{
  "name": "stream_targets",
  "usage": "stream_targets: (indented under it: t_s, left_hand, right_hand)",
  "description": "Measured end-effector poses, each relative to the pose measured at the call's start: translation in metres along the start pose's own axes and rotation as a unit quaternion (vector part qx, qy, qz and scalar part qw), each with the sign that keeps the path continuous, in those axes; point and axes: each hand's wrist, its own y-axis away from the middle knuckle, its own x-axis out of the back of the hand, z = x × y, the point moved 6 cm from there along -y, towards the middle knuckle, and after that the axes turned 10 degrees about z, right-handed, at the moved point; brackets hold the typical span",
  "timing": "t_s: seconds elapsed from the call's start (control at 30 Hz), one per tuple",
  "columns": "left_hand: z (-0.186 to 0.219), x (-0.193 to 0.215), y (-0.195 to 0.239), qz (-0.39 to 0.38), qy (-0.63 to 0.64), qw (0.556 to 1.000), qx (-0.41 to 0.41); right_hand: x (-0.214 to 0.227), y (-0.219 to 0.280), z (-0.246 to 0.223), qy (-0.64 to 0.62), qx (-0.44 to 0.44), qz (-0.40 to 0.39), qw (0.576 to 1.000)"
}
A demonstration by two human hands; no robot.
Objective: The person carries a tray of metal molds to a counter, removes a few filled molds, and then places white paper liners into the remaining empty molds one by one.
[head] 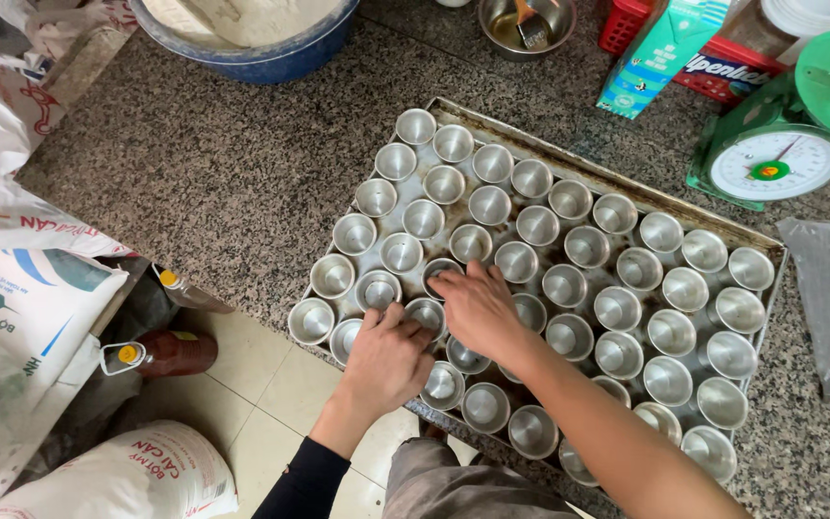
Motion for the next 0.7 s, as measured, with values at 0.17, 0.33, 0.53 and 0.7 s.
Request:
stream_targets:
  t_s: [0.17,0.33,0.53,0.7]
  left_hand:
    - [0.001,0.0,-0.001,-0.003,-0.005,1.0,0.004]
    - [0.002,0.004,-0.001,-0.006,-0.003,1.0,0.001]
    - [0.016,0.017,-0.005,0.055,0.029,0.998,-0.03]
    - [0.045,-0.009,-0.001,-0.039,0.041,0.995,-0.085]
  right_hand:
    - [0.005,-0.003,-0.004,-0.013,-0.002,0.01,1.0]
    - [0.026,0.005,0.004,-0.069,-0.014,0.059,0.996]
    - [0.082,0.037,0.059,-0.072,-0.076,0.101,0.989]
    - [0.079,0.07,0.079,-0.04,-0.102,0.04,0.993]
